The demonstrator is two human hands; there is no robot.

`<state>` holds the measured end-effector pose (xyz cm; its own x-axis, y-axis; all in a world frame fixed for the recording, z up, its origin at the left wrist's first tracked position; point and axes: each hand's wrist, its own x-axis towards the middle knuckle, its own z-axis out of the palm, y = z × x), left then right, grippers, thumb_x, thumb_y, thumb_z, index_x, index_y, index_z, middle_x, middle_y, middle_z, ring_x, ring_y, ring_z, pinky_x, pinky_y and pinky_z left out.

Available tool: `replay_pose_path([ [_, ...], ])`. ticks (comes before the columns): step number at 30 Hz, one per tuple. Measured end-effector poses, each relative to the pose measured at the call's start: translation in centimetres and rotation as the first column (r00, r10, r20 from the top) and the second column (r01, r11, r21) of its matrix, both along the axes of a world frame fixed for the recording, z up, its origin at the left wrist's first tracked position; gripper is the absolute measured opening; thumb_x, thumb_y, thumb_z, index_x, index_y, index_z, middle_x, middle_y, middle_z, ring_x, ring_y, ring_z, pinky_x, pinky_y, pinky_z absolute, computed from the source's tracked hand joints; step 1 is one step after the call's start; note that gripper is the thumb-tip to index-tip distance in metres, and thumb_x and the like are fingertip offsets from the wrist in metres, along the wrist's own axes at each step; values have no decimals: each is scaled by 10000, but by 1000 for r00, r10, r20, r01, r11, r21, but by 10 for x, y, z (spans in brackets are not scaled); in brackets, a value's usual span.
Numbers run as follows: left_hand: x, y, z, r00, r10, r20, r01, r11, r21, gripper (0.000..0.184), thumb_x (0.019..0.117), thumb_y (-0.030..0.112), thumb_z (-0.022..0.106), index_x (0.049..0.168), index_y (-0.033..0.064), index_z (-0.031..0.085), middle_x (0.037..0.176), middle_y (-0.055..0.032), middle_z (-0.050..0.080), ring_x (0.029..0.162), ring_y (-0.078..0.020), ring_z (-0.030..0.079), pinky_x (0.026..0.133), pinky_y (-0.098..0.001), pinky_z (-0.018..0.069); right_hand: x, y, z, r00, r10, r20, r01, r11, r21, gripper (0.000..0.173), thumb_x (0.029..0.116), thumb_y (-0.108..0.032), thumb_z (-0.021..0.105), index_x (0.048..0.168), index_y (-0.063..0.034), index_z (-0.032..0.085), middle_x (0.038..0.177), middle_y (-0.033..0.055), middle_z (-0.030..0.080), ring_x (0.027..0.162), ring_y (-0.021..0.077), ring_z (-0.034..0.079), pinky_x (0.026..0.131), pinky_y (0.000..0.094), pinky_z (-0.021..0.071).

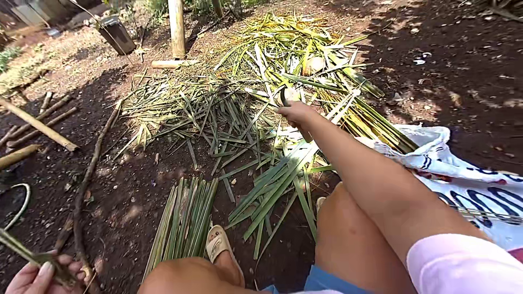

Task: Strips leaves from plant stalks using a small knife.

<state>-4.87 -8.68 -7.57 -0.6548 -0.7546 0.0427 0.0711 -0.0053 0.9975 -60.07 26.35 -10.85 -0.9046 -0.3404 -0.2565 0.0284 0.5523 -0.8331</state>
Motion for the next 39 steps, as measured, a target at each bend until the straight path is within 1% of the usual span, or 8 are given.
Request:
replay_pose_path([
  [3, -149, 81, 24, 999, 33, -1, -33, 997, -70, 198, 1085, 82, 351, 1191, 109, 516, 852, 25, 727, 654, -101, 712, 552, -251, 610, 67, -33, 43, 968, 160, 193, -59, 894, -444, 342, 1074, -369, 540, 1215, -72, 636, 656, -32, 503, 454, 58, 417, 442, 215, 400],
  [7, -243, 169, 10, 939, -254, 234, 282, 954, -98, 265, 1078, 78, 462, 1316, -10, 537, 1010, -107, 722, 796, -191, 739, 680, -325, 633, 120, -40, 45, 923, 345, 169, -151, 732, -665, 445, 1054, -481, 529, 1375, -176, 577, 973, 6, 676, 459, 23, 433, 417, 168, 382],
  [11, -264, 203, -18, 880, -360, 311, 377, 926, 4, 274, 1077, 107, 504, 1325, 13, 573, 1106, -115, 730, 890, -204, 752, 731, -352, 646, 117, -32, 44, 963, 228, 144, -98, 793, -601, 271, 1065, -276, 574, 1271, -111, 637, 925, 24, 670, 481, 53, 430, 438, 199, 378],
  [21, -291, 227, -36, 906, -386, 175, 357, 917, 176, 290, 1095, 102, 458, 1341, -17, 555, 1144, -151, 713, 966, -234, 739, 788, -362, 632, 100, -6, 39, 982, 135, 133, -21, 776, -631, 166, 1039, -211, 610, 1164, -103, 624, 838, 29, 686, 435, 39, 427, 401, 181, 377],
  [27, -300, 212, -33, 971, -196, 134, 169, 968, 187, 263, 1111, 119, 411, 1283, -19, 554, 1000, -108, 708, 784, -141, 686, 686, -270, 565, 94, -1, 47, 988, 121, 101, -32, 782, -622, 142, 1062, -162, 565, 1161, -59, 566, 838, 38, 667, 478, 59, 488, 442, 198, 420],
  [33, -255, 68, 1, 921, 203, 334, -101, 949, -299, 314, 1110, 323, 449, 1247, 95, 617, 813, -8, 589, 596, -82, 485, 570, -269, 422, 82, 6, 47, 996, 17, 93, 43, 793, -608, 147, 1059, -134, 546, 1184, -60, 526, 781, 38, 635, 483, 75, 505, 445, 212, 437],
  [36, -205, 19, -57, 795, 336, 505, -188, 928, -321, 352, 1119, 317, 412, 1269, 61, 601, 832, -34, 606, 632, -95, 555, 593, -273, 473, 75, 8, 42, 998, 27, 52, 7, 827, -562, 179, 1072, -139, 495, 1225, -53, 531, 775, 42, 658, 478, 78, 509, 447, 225, 430],
  [39, -149, 20, -153, 594, 333, 732, -163, 941, -296, 422, 1133, 269, 357, 1332, -29, 581, 1112, -244, 665, 985, -342, 647, 905, -526, 497, 72, 8, 40, 996, 56, 62, -14, 841, -541, 155, 1085, -152, 484, 1195, -57, 538, 769, 43, 667, 472, 71, 514, 446, 215, 428],
])
